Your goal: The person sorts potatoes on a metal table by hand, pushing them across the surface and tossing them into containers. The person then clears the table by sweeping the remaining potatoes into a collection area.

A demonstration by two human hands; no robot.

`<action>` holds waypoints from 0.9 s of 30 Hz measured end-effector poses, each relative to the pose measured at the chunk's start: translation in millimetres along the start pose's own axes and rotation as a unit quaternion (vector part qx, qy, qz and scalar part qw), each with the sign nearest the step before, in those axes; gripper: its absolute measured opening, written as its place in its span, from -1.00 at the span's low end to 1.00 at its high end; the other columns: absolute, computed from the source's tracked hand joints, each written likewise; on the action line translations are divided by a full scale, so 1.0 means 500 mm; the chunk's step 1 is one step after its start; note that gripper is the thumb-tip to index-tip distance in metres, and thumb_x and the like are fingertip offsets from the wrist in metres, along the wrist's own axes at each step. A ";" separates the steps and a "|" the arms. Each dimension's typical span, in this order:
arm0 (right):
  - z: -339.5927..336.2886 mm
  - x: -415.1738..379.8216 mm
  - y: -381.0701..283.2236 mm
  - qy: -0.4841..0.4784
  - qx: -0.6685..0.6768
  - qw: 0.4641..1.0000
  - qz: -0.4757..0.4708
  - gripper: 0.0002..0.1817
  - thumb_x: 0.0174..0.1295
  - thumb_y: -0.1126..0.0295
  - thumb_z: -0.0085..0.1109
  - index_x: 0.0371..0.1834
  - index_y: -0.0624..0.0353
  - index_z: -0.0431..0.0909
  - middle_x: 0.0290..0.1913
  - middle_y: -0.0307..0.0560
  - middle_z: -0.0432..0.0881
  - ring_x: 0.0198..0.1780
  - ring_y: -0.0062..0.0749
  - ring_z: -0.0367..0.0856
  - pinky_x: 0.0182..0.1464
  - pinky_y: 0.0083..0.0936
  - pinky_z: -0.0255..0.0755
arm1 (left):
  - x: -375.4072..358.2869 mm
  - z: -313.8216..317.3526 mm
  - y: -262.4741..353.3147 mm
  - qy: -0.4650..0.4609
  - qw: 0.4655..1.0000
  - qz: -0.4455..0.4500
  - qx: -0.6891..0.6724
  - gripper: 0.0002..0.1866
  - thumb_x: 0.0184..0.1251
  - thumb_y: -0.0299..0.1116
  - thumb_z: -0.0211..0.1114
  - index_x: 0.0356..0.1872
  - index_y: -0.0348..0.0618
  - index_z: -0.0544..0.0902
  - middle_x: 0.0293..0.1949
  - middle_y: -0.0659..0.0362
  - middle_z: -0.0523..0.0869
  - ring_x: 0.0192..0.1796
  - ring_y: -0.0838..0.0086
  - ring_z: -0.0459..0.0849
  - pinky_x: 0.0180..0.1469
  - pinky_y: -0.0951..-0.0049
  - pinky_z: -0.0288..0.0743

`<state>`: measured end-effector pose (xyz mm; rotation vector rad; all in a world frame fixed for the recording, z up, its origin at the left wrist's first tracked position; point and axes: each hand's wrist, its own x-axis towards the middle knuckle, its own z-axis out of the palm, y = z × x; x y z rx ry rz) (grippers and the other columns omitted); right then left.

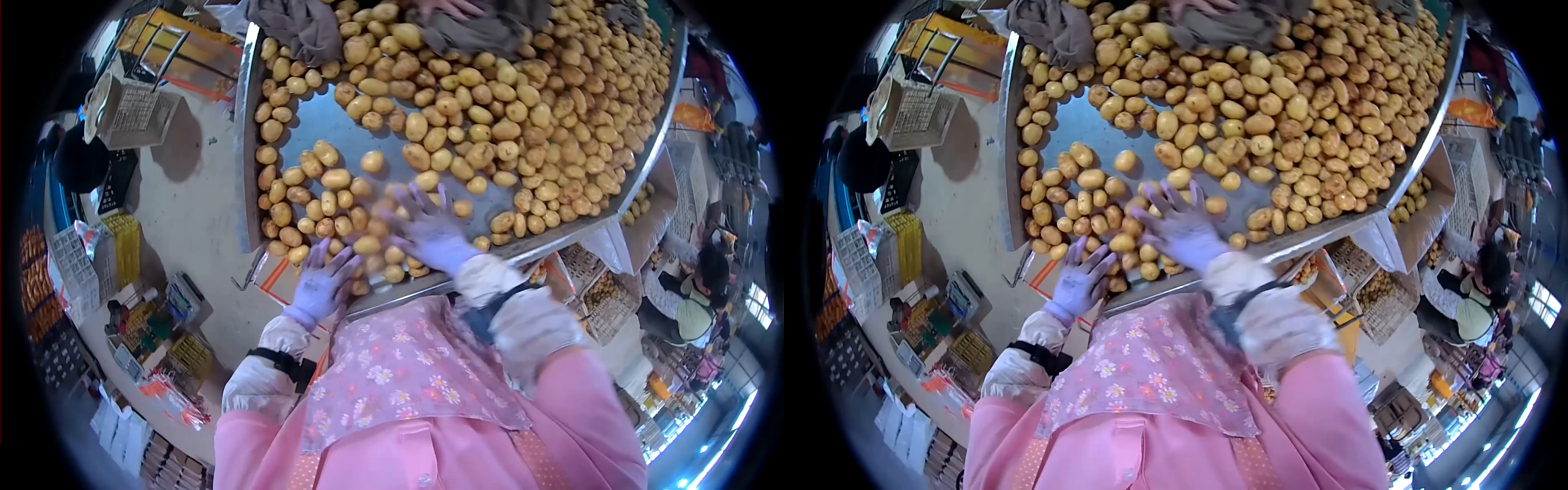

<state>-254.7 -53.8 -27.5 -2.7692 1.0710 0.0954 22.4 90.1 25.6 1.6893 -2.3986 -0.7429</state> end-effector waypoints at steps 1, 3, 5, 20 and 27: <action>0.010 -0.009 0.049 0.026 0.007 0.983 -0.180 -0.11 0.26 -0.33 0.16 0.63 -0.26 0.26 0.71 -0.02 0.06 0.75 0.01 -0.18 0.58 0.50 -0.28 | -0.029 -0.011 -0.022 0.000 1.000 -0.006 -0.002 -0.43 0.28 -0.24 0.35 0.36 0.06 0.61 0.34 0.12 0.62 0.50 -0.18 0.32 0.50 -0.20 0.21; -0.039 0.006 0.175 -0.101 0.168 0.973 -0.123 -0.13 0.33 -0.29 0.12 0.66 -0.23 0.22 0.71 -0.07 0.11 0.73 -0.04 -0.05 0.64 0.35 -0.28 | -0.075 -0.028 -0.058 -0.002 0.998 -0.053 -0.018 -0.44 0.26 -0.27 0.32 0.35 0.09 0.60 0.24 0.09 0.66 0.38 -0.15 0.46 0.40 -0.19 0.34; -0.134 0.105 0.238 -0.183 -0.015 0.982 -0.052 -0.16 0.39 -0.28 0.05 0.66 -0.18 0.20 0.70 -0.04 0.10 0.71 -0.01 0.00 0.63 0.36 -0.32 | -0.085 -0.035 -0.089 0.055 0.989 -0.133 -0.031 -0.45 0.27 -0.31 0.32 0.34 0.07 0.61 0.20 0.07 0.68 0.27 -0.12 0.55 0.30 -0.12 0.44; -0.107 -0.062 0.009 -0.057 0.146 0.986 -0.053 -0.29 0.32 -0.04 0.25 0.53 -0.18 0.38 0.57 0.02 0.30 0.62 0.02 0.15 0.62 0.17 -0.06 | 0.023 -0.045 -0.108 0.050 0.970 -0.225 -0.076 -0.57 0.29 -0.45 0.33 0.20 -0.18 0.58 0.13 -0.06 0.67 0.17 -0.04 0.66 0.15 0.11 0.59; -0.092 -0.150 -0.070 0.103 0.599 0.729 0.315 -0.50 0.48 0.34 0.17 0.45 0.22 0.42 0.21 -0.09 0.60 0.20 -0.35 0.58 0.24 -0.37 0.51 | 0.212 -0.027 0.186 0.040 0.964 0.092 -0.246 -0.29 0.36 -0.13 0.35 0.48 -0.23 0.43 0.45 -0.13 0.48 0.54 -0.02 0.37 0.62 0.01 0.12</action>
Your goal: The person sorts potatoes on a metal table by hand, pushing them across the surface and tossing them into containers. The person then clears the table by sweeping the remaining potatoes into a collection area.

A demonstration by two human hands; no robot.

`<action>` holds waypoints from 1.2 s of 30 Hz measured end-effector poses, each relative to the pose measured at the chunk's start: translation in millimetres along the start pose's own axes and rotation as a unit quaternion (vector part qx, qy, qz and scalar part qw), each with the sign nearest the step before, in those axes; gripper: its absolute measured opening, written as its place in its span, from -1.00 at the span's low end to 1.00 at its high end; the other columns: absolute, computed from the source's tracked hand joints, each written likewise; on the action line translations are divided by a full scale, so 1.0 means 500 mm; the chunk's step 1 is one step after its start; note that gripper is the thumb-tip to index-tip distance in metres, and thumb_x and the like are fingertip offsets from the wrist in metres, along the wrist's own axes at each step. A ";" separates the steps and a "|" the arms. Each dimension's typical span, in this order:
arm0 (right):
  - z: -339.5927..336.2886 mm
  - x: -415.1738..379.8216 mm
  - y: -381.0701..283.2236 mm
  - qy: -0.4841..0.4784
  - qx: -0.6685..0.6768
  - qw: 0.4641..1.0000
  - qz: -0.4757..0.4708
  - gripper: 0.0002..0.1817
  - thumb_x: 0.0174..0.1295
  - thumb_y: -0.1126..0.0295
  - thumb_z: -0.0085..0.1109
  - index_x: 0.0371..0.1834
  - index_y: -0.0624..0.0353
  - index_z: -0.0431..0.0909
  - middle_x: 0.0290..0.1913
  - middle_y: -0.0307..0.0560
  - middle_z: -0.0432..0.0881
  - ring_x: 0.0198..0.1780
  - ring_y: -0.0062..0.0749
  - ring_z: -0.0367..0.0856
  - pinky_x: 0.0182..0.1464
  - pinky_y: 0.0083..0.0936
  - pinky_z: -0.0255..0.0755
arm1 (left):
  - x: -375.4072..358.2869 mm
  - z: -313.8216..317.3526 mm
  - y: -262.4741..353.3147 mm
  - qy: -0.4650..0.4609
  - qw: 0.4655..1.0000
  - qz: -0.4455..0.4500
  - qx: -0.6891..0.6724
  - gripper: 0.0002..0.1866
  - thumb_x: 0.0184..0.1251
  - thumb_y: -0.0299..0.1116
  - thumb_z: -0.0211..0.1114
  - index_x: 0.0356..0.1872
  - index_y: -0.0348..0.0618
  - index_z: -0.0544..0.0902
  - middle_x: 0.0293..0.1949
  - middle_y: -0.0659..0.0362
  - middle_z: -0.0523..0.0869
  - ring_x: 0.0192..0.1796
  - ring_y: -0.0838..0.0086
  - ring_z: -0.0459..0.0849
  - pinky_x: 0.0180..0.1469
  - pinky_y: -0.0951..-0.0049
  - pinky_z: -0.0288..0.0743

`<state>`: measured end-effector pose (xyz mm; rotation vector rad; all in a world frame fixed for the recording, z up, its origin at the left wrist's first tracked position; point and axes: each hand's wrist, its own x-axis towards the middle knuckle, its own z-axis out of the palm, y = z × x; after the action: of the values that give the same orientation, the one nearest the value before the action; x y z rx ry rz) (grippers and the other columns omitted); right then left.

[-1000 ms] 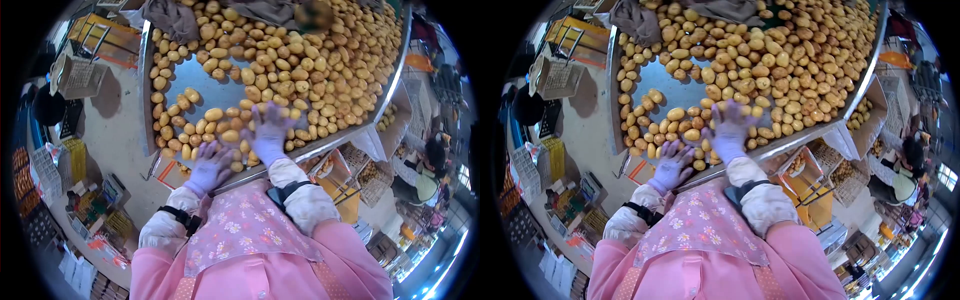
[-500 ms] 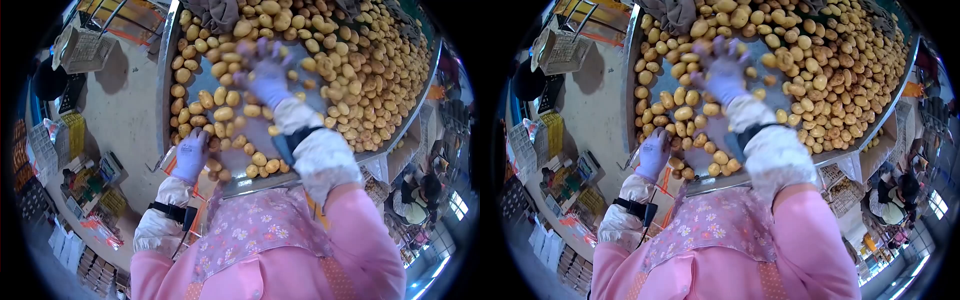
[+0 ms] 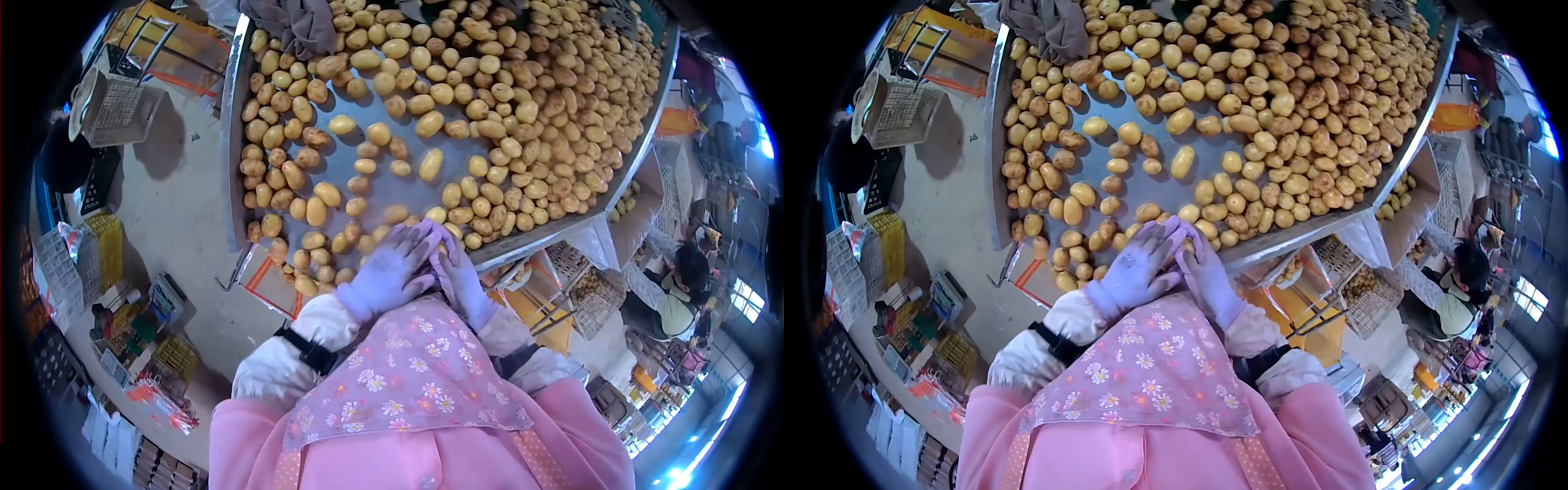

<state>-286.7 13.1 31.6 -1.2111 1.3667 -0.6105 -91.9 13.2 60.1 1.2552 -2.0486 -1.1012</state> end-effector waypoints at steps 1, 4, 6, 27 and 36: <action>-0.036 -0.027 0.046 0.010 -0.050 0.998 0.039 -0.52 0.45 0.37 0.18 0.40 0.23 0.46 0.22 -0.06 0.62 0.21 -0.32 0.60 0.27 -0.36 0.49 | -0.006 0.018 -0.028 -0.025 0.998 0.017 0.051 -0.31 0.34 -0.11 0.35 0.45 -0.19 0.47 0.46 -0.09 0.47 0.55 0.01 0.35 0.62 -0.01 0.10; -0.178 -0.118 0.050 0.118 -0.086 0.988 0.041 -0.57 0.37 0.41 0.21 0.29 0.25 0.57 0.24 0.04 0.66 0.22 -0.26 0.64 0.31 -0.39 0.47 | -0.095 -0.022 -0.110 -0.062 0.979 0.045 0.191 -0.40 0.32 -0.09 0.35 0.34 -0.14 0.59 0.43 0.01 0.50 0.52 0.06 0.38 0.62 -0.03 0.09; -0.302 -0.184 0.104 0.123 -0.164 0.974 0.092 -0.51 0.33 0.38 0.26 0.35 0.17 0.54 0.34 0.10 0.59 0.34 -0.09 0.57 0.38 -0.23 0.42 | -0.150 -0.058 -0.136 -0.058 0.980 0.002 0.188 -0.45 0.30 -0.08 0.36 0.27 -0.07 0.66 0.39 0.02 0.54 0.44 0.03 0.46 0.57 -0.07 0.18; -0.130 0.477 -0.088 0.084 -0.584 0.771 -0.239 -0.29 0.42 -0.16 0.09 0.60 -0.26 0.29 0.64 0.16 0.18 0.63 0.27 0.12 0.51 0.45 0.04 | 0.013 -0.155 -0.202 0.167 0.954 -0.201 0.150 -0.54 0.25 -0.42 0.32 0.22 -0.07 0.61 0.22 -0.11 0.61 0.14 -0.10 0.67 0.11 0.01 0.61; 0.121 0.432 -0.124 -0.029 -0.511 0.783 -0.352 -0.42 0.37 0.04 0.14 0.49 -0.31 0.42 0.56 0.00 0.31 0.60 0.13 0.17 0.59 0.27 -0.02 | 0.068 -0.125 -0.238 0.101 0.941 -0.302 0.114 -0.47 0.23 -0.41 0.35 0.29 0.04 0.61 0.31 -0.08 0.54 0.18 -0.08 0.66 0.18 0.06 0.62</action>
<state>-171.1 -184.3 -11.8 -2.6738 1.1492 -0.2705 -2.4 -70.4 -4.5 2.1141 -1.7079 -0.9348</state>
